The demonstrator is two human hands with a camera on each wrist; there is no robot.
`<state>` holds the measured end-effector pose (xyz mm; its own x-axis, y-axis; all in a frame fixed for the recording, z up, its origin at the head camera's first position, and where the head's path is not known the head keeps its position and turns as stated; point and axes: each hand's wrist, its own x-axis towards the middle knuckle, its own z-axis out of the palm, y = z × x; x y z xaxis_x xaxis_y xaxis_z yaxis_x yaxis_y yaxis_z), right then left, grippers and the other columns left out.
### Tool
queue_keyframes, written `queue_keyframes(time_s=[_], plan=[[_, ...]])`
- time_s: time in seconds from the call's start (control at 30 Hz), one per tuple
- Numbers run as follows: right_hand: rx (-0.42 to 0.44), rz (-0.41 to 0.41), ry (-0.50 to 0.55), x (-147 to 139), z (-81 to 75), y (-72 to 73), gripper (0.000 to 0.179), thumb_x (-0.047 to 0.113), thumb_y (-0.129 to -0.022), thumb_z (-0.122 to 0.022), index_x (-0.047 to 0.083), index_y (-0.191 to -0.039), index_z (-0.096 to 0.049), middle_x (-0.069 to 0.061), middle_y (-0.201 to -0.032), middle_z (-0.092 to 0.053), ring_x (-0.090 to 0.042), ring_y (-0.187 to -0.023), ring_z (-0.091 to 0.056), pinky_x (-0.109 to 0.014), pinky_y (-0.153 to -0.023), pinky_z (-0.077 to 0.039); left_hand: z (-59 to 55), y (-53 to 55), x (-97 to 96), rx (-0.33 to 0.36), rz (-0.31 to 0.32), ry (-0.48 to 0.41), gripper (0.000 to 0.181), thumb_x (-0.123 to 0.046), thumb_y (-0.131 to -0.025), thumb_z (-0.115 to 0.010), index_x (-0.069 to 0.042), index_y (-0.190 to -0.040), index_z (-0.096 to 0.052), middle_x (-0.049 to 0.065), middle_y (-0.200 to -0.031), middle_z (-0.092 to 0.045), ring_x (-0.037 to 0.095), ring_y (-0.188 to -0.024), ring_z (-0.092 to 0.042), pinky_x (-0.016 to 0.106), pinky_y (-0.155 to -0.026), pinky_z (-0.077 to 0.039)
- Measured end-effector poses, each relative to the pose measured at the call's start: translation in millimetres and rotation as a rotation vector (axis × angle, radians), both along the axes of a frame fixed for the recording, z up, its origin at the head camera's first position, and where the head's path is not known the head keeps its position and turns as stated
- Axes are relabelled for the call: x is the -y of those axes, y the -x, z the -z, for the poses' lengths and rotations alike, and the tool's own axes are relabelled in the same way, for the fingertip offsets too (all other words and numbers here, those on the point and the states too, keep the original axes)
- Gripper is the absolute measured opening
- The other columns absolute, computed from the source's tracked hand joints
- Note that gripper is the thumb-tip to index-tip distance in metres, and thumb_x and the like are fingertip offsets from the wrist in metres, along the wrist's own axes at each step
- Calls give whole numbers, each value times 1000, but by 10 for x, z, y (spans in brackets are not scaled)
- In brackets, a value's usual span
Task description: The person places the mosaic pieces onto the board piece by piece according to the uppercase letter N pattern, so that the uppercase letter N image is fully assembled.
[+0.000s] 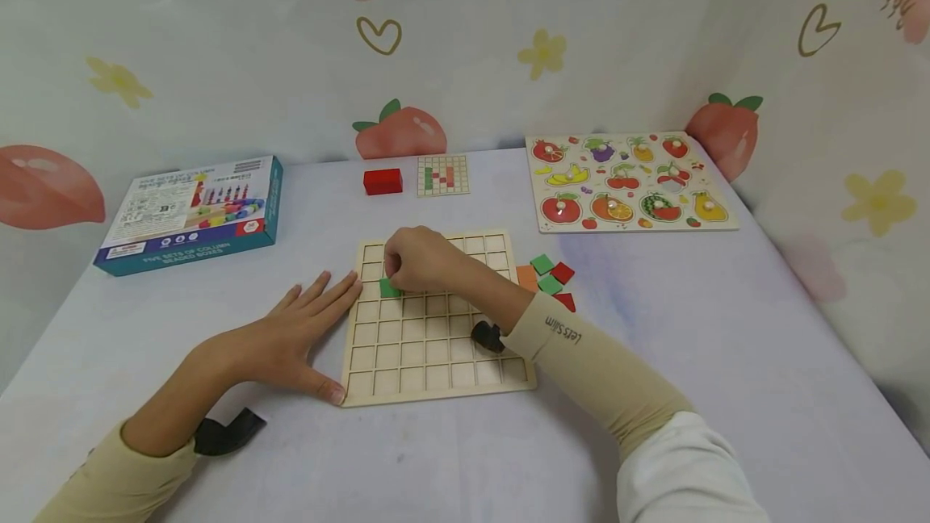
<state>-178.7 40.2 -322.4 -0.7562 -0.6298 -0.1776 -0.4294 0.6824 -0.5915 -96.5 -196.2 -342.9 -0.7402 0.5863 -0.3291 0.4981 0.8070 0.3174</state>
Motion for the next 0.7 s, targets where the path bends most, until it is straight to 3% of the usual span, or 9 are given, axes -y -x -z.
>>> queue_keyframes(time_s=[0.23,0.53,0.7], plan=[[-14,-16,-25,8,-12,-26,10,9,-90,-74,11,-81,-70,2,-79,-65,-15,-77,-56,-26,-69,-47,17,2,3,-2,-1,3,139,-86,-61,-69,-13,-163,-9,7,-168,-2,43,-150,6,68,-114,2],[-94,-55,-173,63,7,-144,8,13,-95,-71,9,-93,-78,4,-82,-69,-14,-79,-59,-29,-76,-51,31,6,5,-8,-2,8,139,-87,-60,-68,-14,-163,-8,7,-168,-1,42,-150,6,68,-114,3],[-130,-85,-133,32,-11,-222,12,10,-95,-69,8,-101,-79,3,-87,-71,-14,-80,-58,-28,-77,-51,29,1,4,-2,-2,2,139,-86,-61,-69,-13,-163,-8,7,-168,-1,43,-150,6,68,-114,2]])
